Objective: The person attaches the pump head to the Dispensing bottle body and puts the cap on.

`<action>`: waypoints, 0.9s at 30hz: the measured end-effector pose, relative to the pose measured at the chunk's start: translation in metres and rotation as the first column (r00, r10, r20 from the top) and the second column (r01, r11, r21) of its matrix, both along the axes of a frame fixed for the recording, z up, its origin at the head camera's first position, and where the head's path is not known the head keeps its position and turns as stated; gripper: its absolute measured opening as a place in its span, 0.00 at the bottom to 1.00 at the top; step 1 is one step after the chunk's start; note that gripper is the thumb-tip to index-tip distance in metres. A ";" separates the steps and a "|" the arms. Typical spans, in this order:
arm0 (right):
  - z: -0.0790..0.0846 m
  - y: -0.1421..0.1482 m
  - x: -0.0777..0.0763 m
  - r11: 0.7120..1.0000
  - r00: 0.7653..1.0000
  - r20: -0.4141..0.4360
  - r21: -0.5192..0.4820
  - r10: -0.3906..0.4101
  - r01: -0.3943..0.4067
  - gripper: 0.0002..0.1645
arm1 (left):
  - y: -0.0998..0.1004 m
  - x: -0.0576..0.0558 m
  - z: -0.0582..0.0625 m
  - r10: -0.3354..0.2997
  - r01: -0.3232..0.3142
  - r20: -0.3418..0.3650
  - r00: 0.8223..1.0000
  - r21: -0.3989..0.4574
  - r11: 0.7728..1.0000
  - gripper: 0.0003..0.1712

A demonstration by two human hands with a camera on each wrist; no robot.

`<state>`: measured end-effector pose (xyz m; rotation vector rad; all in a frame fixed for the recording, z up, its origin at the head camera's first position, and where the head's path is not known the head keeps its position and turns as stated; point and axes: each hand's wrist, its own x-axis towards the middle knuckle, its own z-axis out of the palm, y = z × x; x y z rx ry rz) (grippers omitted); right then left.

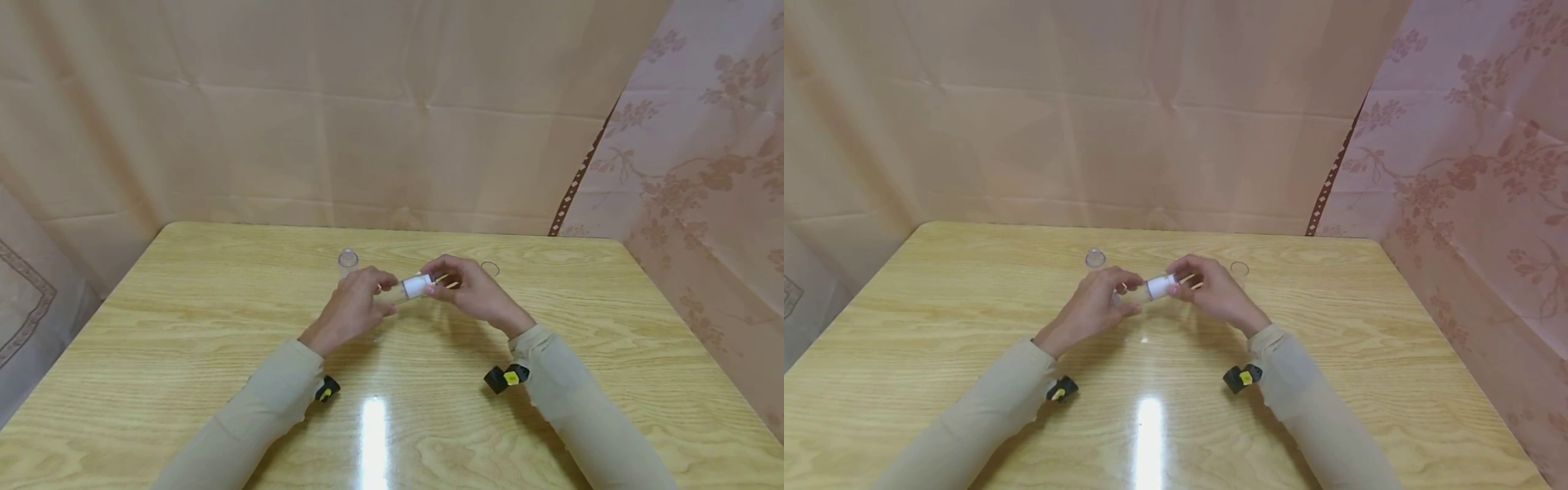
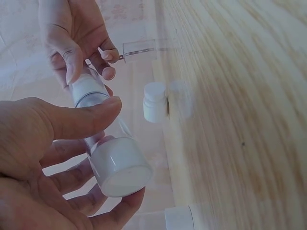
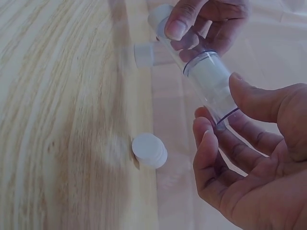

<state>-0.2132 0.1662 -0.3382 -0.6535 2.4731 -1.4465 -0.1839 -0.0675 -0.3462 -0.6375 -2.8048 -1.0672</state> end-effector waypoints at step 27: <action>0.002 0.001 0.001 1.000 1.000 0.004 -0.005 -0.004 0.004 0.15 | -0.001 0.002 -0.001 -0.024 0.025 -0.050 0.998 0.013 1.000 0.24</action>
